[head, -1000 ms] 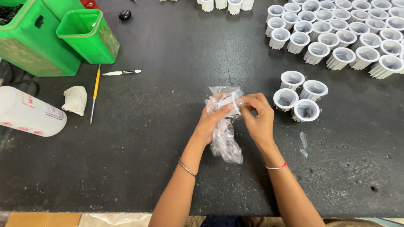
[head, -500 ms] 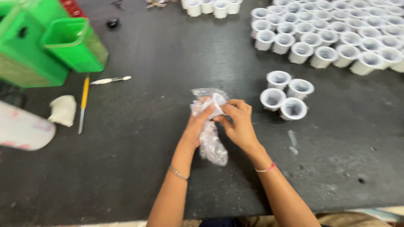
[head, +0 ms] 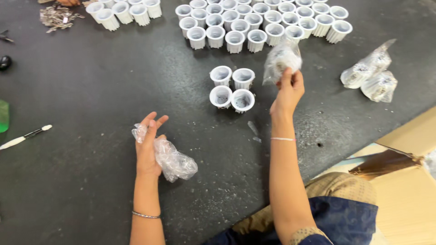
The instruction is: The person wipes white plastic lamp holders one at a time with a cloth, then wraps each holder in a clear plastic bag and places the wrapped holders into a cardboard box on the work table.
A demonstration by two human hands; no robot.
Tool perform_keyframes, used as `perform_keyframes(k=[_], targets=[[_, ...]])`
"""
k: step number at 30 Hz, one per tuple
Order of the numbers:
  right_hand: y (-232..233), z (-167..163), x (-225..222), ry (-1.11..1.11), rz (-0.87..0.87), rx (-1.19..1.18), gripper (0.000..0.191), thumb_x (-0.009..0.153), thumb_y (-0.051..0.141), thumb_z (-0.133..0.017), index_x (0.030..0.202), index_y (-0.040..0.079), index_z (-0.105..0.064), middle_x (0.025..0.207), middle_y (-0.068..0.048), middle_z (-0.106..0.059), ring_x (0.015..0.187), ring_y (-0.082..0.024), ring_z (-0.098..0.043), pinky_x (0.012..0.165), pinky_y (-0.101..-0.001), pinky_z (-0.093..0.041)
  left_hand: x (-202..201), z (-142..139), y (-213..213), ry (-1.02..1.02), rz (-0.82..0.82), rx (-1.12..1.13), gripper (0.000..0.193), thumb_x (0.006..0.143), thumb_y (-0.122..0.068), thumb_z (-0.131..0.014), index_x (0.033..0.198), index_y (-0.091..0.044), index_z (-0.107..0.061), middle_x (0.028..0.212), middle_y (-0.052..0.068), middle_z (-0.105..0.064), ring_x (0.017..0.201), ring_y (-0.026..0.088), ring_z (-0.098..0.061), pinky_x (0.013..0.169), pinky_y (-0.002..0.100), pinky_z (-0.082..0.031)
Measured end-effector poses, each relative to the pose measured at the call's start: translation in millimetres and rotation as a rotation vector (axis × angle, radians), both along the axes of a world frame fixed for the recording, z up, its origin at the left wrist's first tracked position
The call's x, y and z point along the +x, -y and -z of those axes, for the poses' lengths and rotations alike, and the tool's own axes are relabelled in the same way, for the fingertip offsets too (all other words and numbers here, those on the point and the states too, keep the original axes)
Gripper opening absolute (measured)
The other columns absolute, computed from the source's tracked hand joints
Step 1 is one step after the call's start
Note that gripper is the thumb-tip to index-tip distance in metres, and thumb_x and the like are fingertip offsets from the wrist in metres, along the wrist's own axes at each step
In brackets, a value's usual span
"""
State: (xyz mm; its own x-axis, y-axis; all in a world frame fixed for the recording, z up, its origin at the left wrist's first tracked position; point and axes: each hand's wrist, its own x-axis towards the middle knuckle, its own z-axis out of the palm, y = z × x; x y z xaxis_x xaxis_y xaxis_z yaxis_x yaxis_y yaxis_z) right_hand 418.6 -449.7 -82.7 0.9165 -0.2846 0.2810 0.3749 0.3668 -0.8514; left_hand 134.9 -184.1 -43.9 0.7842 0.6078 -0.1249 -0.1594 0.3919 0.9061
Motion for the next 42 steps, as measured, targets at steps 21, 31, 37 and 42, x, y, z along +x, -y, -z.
perform_keyframes(k=[21,31,37,42], targets=[[25.1,12.9,13.3,-0.194,0.064,-0.304,0.026,0.095,0.008,-0.069,0.118,0.001,-0.059,0.101,-0.009,-0.065,0.086,-0.022,-0.064,0.076,-0.0385,-0.055,-2.6,3.1,-2.6,0.012,-0.048,0.020,0.052,0.095,-0.038,-0.067,0.137,-0.009,-0.057,0.127,0.008,-0.067,0.088,0.012,-0.062,0.070,0.028,-0.054],[56.9,50.6,41.2,0.091,0.493,-0.965,0.079,0.097,0.013,-0.083,0.153,-0.011,-0.033,0.153,-0.031,-0.039,0.143,-0.048,-0.032,0.118,-0.0552,-0.024,6.1,40.2,-23.7,0.115,-0.212,-0.092,0.050,0.093,-0.036,-0.071,0.133,-0.006,-0.062,0.125,0.009,-0.068,0.110,0.017,-0.062,0.093,0.035,-0.052],[-30.1,-41.1,-58.8,0.312,0.070,-0.558,0.039,0.101,-0.005,-0.058,0.139,0.002,-0.053,0.138,-0.010,-0.055,0.114,-0.017,-0.053,0.094,-0.0304,-0.047,9.6,52.4,-26.4,0.195,-0.352,-0.112,0.053,0.094,-0.040,-0.070,0.132,-0.005,-0.062,0.124,0.007,-0.064,0.114,0.017,-0.059,0.096,0.035,-0.051],[-96.1,-74.7,-144.2,0.446,-0.596,-0.669,0.051,0.103,0.011,-0.069,0.150,0.004,-0.051,0.133,-0.009,-0.061,0.105,-0.015,-0.063,0.092,-0.0299,-0.054,8.5,49.7,-26.0,0.249,-0.422,-0.098,0.050,0.097,-0.041,-0.071,0.128,-0.003,-0.062,0.122,0.008,-0.061,0.113,0.017,-0.057,0.096,0.034,-0.049]])
